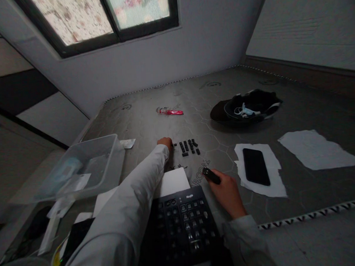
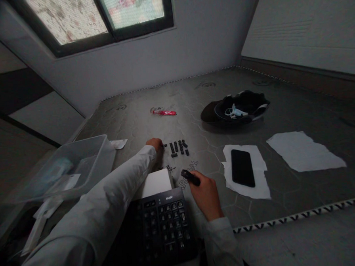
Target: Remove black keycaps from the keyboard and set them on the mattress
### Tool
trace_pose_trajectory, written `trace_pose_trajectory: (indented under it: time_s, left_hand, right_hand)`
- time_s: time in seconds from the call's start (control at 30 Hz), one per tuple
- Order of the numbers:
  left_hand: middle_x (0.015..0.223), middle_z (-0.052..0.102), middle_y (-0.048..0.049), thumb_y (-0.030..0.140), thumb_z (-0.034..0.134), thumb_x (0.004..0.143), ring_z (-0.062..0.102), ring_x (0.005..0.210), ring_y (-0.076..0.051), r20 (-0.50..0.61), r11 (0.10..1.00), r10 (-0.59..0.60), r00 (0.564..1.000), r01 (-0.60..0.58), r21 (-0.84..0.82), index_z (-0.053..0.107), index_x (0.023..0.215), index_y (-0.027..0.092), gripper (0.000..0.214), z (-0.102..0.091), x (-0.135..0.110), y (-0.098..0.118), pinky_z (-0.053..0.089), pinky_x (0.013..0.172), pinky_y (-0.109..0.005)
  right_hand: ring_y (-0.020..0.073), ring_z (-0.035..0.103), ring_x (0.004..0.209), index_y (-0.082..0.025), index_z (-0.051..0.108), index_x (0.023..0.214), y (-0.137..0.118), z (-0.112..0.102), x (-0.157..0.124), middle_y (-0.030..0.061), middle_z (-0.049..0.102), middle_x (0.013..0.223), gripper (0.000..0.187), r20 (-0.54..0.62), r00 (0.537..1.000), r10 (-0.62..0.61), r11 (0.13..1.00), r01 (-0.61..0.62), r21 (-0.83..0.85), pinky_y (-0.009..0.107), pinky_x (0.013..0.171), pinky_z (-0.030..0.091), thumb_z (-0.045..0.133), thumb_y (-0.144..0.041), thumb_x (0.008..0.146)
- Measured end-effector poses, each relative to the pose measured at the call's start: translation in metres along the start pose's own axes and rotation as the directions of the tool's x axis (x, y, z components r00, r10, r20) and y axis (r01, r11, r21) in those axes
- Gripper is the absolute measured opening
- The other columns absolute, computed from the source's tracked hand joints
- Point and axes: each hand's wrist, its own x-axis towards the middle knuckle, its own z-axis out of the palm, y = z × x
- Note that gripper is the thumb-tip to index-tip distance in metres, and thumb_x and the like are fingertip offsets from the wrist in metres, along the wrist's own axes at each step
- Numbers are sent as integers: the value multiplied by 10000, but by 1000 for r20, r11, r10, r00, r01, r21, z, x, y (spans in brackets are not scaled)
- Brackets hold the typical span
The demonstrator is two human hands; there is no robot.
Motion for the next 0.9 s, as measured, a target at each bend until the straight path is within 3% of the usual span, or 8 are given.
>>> trace_pose_trajectory:
  time_s: [0.9]
  left_hand:
    - [1190, 672, -128, 377, 656, 802, 636, 1092, -258, -9, 1000, -24, 1000, 24, 14, 697, 1128, 250, 352, 0, -1, 1, 502, 893, -298]
  right_hand:
    - [231, 679, 757, -217, 732, 919, 2, 0, 0, 54, 737, 813, 265, -10, 1000, 6, 1000, -6, 5, 293, 669, 458, 524, -355, 832]
